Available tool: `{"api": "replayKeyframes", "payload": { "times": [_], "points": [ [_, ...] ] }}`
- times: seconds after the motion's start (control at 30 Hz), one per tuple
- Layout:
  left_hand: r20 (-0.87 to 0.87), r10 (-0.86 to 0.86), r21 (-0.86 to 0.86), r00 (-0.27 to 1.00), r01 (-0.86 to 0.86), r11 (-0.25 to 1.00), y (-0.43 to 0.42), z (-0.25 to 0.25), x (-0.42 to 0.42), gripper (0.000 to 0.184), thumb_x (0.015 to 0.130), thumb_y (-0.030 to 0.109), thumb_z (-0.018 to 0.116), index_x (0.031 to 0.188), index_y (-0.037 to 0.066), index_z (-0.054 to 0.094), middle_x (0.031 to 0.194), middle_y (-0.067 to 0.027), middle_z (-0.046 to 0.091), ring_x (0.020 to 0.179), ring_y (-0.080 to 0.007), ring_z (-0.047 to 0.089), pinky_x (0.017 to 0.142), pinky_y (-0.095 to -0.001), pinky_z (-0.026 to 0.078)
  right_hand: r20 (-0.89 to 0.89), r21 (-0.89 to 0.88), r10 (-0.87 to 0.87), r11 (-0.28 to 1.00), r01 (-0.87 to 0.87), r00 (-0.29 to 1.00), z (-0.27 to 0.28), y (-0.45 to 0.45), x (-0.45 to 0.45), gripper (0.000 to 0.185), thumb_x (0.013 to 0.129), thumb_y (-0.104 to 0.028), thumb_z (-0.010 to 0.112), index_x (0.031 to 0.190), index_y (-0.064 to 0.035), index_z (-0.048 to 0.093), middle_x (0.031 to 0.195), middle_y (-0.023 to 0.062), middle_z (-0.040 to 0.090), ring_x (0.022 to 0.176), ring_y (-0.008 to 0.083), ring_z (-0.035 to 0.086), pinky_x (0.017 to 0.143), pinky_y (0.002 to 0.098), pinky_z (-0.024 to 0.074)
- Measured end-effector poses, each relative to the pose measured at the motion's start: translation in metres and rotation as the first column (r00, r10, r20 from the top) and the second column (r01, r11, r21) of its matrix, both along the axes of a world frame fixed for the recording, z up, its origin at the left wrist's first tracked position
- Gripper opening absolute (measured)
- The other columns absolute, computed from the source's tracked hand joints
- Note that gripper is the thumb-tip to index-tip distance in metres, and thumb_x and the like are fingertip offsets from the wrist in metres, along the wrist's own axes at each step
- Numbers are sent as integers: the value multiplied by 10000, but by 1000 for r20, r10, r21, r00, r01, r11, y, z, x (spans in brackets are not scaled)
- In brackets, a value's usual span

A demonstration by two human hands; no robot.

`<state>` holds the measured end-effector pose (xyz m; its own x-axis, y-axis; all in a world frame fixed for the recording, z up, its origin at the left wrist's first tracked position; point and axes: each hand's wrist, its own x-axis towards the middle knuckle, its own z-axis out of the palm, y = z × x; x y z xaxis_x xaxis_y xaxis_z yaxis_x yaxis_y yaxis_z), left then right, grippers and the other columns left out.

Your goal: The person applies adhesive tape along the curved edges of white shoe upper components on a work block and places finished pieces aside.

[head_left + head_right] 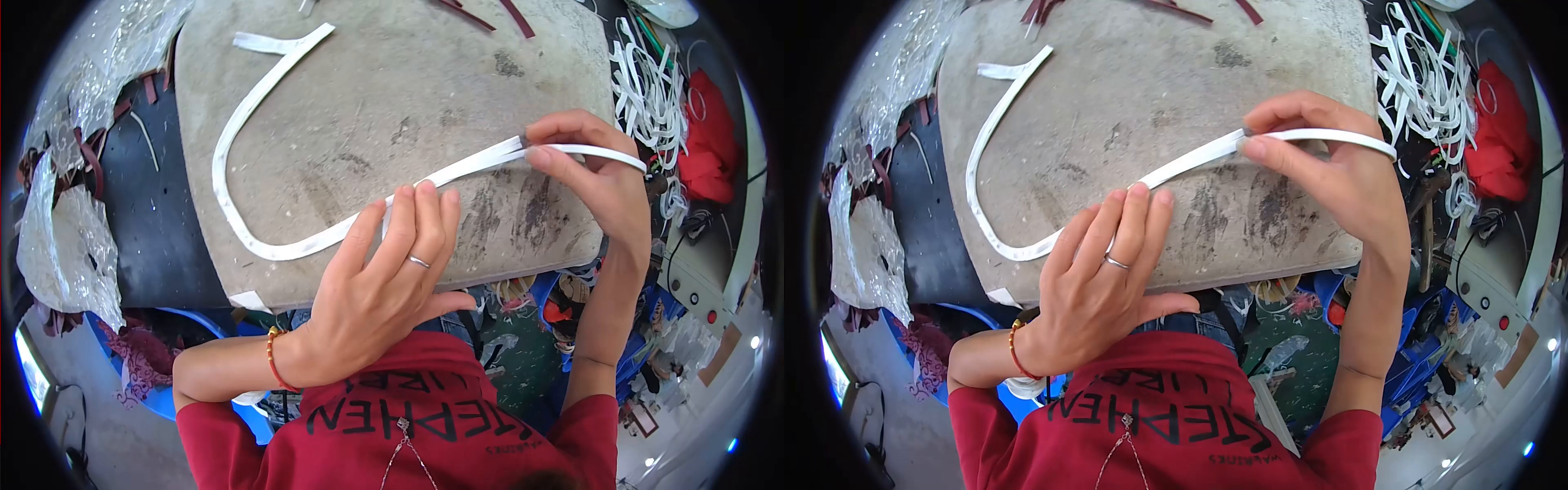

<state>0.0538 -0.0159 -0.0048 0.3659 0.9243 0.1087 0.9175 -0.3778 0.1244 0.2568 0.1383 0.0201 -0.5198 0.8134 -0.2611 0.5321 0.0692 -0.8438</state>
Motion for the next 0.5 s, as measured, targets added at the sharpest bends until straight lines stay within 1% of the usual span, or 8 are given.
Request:
{"api": "replayKeyframes", "payload": {
  "times": [0.03, 0.13, 0.2, 0.23, 0.27, 0.37, 0.43, 0.5],
  "points": [
    [-13, -4, 12, 1000, 4, 1000, 3, -1, 1, 824, 820, 685, 443, 1303, 31, 579, 1230, -106, 552, 1115, -244, 547, 934, -368, 457, 33, 5, -23, 1000, 22, 999, 0, 3, 2, 210, 801, -105, 764, 977, -20, 690, 847, 39, 668, 760, 109, 620, 692, 236, 490],
    [-46, -3, 33, 999, 4, 999, 8, -2, 3, 840, 812, 707, 436, 1296, 39, 594, 1140, -89, 551, 1036, -220, 543, 873, -353, 454, 140, 290, 43, 954, -82, 989, -2, 0, -6, 141, 791, -86, 731, 915, -34, 689, 804, 58, 650, 708, 149, 628, 645, 267, 480],
    [-56, 5, 36, 998, -3, 999, 11, -2, 5, 846, 802, 712, 446, 1295, 41, 599, 1099, -79, 539, 992, -206, 533, 839, -349, 445, 182, 411, 26, 906, -100, 983, -7, -6, -12, 98, 779, -76, 703, 863, -40, 668, 773, 82, 625, 668, 196, 614, 619, 304, 470],
    [-50, 6, 39, 999, -4, 999, 12, -2, 6, 849, 797, 712, 455, 1297, 40, 596, 1101, -77, 536, 991, -203, 529, 837, -352, 442, 202, 469, 15, 876, -110, 979, -8, -10, -15, 77, 773, -71, 689, 837, -44, 657, 758, 94, 613, 648, 220, 607, 606, 323, 466],
    [-44, 6, 41, 999, -4, 999, 12, -3, 5, 852, 792, 711, 464, 1299, 39, 594, 1104, -75, 533, 990, -200, 526, 835, -355, 439, 313, 609, -2, 767, -199, 950, -8, -15, -21, 58, 766, -75, 656, 756, -45, 608, 739, 117, 590, 627, 275, 580, 587, 369, 453],
    [-12, 4, 57, 1000, -4, 998, 11, -8, 4, 855, 781, 703, 495, 1299, 30, 590, 1119, -72, 523, 991, -198, 516, 834, -365, 434, 237, 655, -164, 755, -33, 957, -18, -24, -23, 77, 757, -75, 658, 735, -40, 593, 737, 129, 594, 641, 287, 581, 611, 382, 455],
    [53, 27, 48, 998, -29, 998, 10, -9, 4, 853, 783, 683, 522, 1312, 16, 570, 1144, -83, 517, 999, -211, 515, 840, -375, 431, 114, 570, -504, 739, 359, 856, -25, -6, 15, 92, 834, -88, 647, 788, -11, 629, 742, 54, 620, 685, 142, 569, 708, 276, 460],
    [140, 84, -2, 987, -84, 996, 10, -8, 9, 854, 794, 653, 556, 1342, -2, 532, 1179, -105, 514, 1014, -235, 519, 853, -389, 429, -18, 665, -581, 601, 443, 814, -7, -15, 27, 120, 901, -97, 607, 871, 3, 667, 772, 12, 622, 702, 89, 524, 721, 240, 446]
  ]
}}
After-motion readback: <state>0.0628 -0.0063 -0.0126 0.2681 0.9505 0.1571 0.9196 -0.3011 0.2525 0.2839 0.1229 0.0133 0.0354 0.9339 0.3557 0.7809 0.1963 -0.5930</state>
